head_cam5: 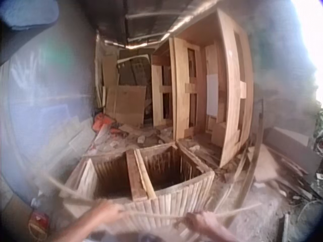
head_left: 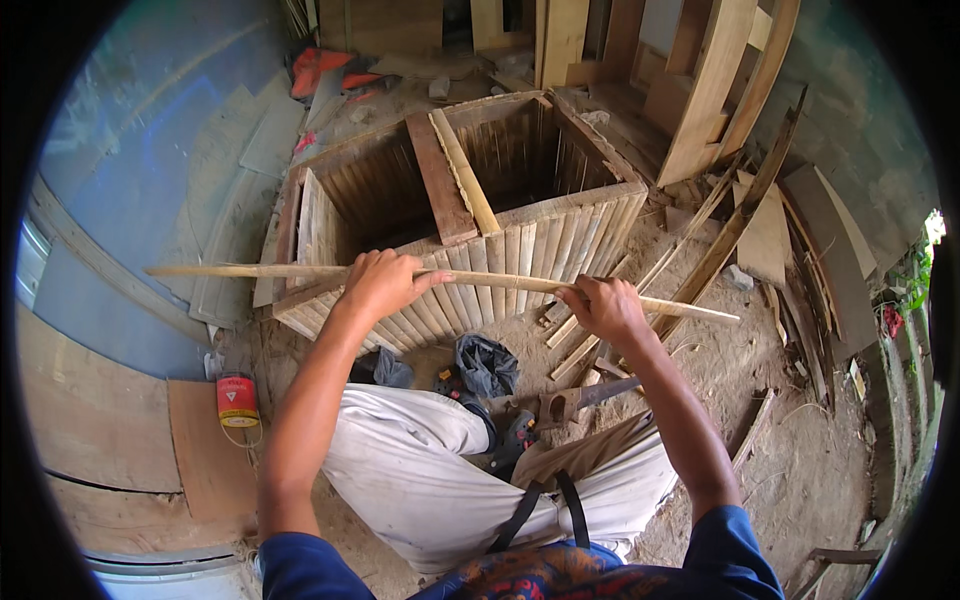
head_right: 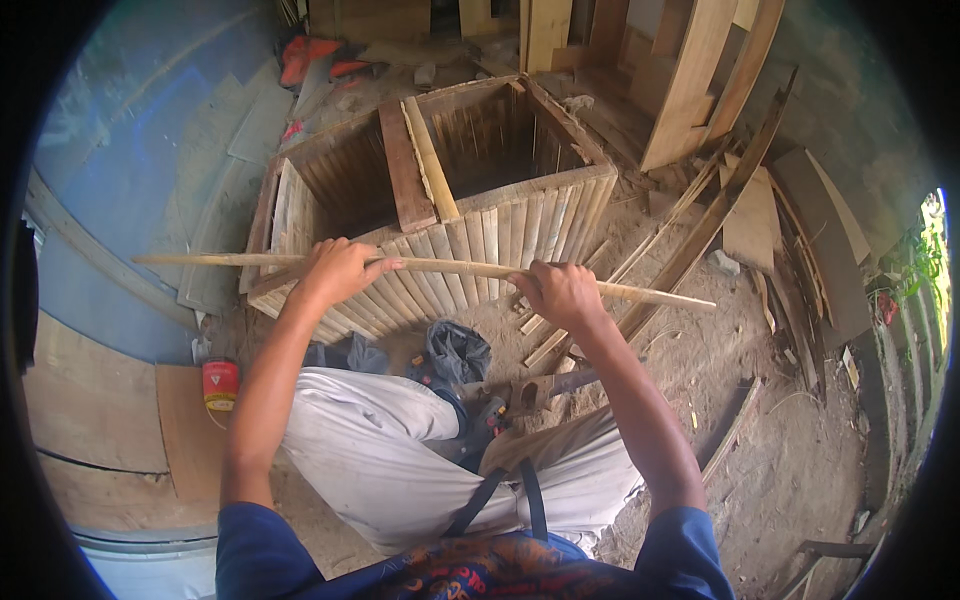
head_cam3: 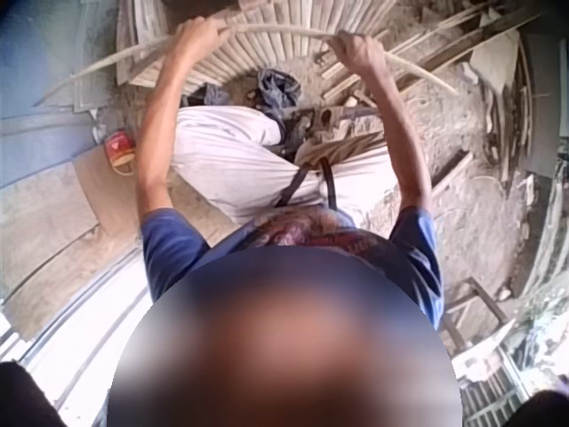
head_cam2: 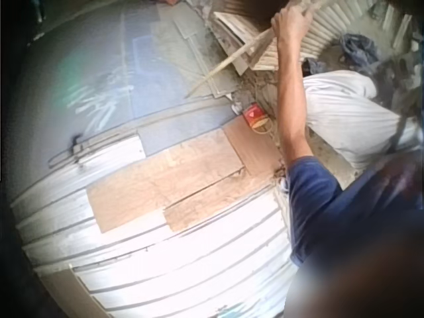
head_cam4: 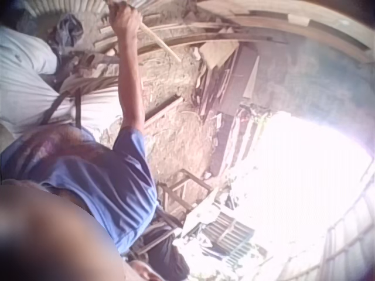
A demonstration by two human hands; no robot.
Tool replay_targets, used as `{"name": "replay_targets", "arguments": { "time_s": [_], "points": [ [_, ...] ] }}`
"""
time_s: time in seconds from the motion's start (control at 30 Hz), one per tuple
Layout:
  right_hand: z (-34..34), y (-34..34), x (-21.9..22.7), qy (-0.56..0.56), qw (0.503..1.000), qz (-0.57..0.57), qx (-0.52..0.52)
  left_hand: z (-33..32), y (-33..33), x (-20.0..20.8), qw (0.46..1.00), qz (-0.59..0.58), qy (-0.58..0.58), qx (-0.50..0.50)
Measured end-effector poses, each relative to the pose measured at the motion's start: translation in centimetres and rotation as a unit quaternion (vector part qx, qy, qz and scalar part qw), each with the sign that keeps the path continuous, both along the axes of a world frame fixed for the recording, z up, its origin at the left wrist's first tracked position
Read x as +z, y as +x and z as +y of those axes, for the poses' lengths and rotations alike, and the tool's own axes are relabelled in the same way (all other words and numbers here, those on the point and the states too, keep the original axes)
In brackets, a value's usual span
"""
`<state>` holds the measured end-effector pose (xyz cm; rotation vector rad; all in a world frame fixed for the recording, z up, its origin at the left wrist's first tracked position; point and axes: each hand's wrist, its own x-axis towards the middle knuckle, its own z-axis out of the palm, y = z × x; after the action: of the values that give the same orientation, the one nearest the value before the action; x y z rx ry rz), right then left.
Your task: The person sits on the floor and uses a hand saw to cut a thin wooden strip, then uses a knife to shave and shape the strip. The person repeatedly tests the fit of the shaped strip into a slot on a wooden structure.
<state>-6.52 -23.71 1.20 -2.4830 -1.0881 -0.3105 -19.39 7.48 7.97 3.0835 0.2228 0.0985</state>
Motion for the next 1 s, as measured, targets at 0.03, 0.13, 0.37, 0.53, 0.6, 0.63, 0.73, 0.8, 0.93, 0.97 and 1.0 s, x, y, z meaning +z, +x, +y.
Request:
{"name": "replay_targets", "arguments": {
  "time_s": [0.03,0.13,0.37,0.53,0.6,0.63,0.73,0.8,0.93,0.97,1.0],
  "points": [
    [0.0,-0.2,0.0,0.004,1.0,-0.004,-0.008,-0.2,0.0,-0.2,1.0,-0.004,0.0,0.0],
    [0.5,-0.3,0.6,0.003,0.999,0.001,-0.05,-1.5,0.5,-0.6,0.999,-0.028,-0.001,0.015],
    [0.3,0.5,2.3,0.0,1.0,0.009,-0.02,-0.7,0.0,2.6,0.999,0.019,-0.035,0.007],
    [-1.7,0.9,2.3,0.102,0.978,0.11,0.146,0.4,-1.6,2.8,0.974,0.066,-0.187,-0.113],
    [-1.7,0.8,2.1,0.213,0.93,0.237,0.185,0.2,-1.4,2.7,0.959,0.031,-0.245,-0.139],
    [-1.4,0.6,1.9,0.263,0.902,0.288,0.183,0.1,-1.3,2.7,0.952,0.031,-0.27,-0.138],
    [-0.2,-0.1,1.5,0.324,0.892,0.288,0.125,0.1,-1.2,3.3,0.963,0.027,-0.251,-0.094],
    [0.9,-0.5,1.4,0.296,0.925,0.234,0.048,0.3,-1.4,3.6,0.967,0.021,-0.25,-0.048],
    [2.9,-1.3,1.2,0.296,0.932,0.204,-0.043,0.7,-1.8,3.3,0.958,0.047,-0.282,-0.016],
    [3.4,-1.3,1.2,0.294,0.927,0.226,-0.063,0.7,-1.8,3.1,0.951,0.058,-0.304,-0.007],
    [3.7,-1.4,1.1,0.334,0.916,0.218,-0.049,0.6,-1.8,2.9,0.943,0.069,-0.325,0.002]
  ]
}}
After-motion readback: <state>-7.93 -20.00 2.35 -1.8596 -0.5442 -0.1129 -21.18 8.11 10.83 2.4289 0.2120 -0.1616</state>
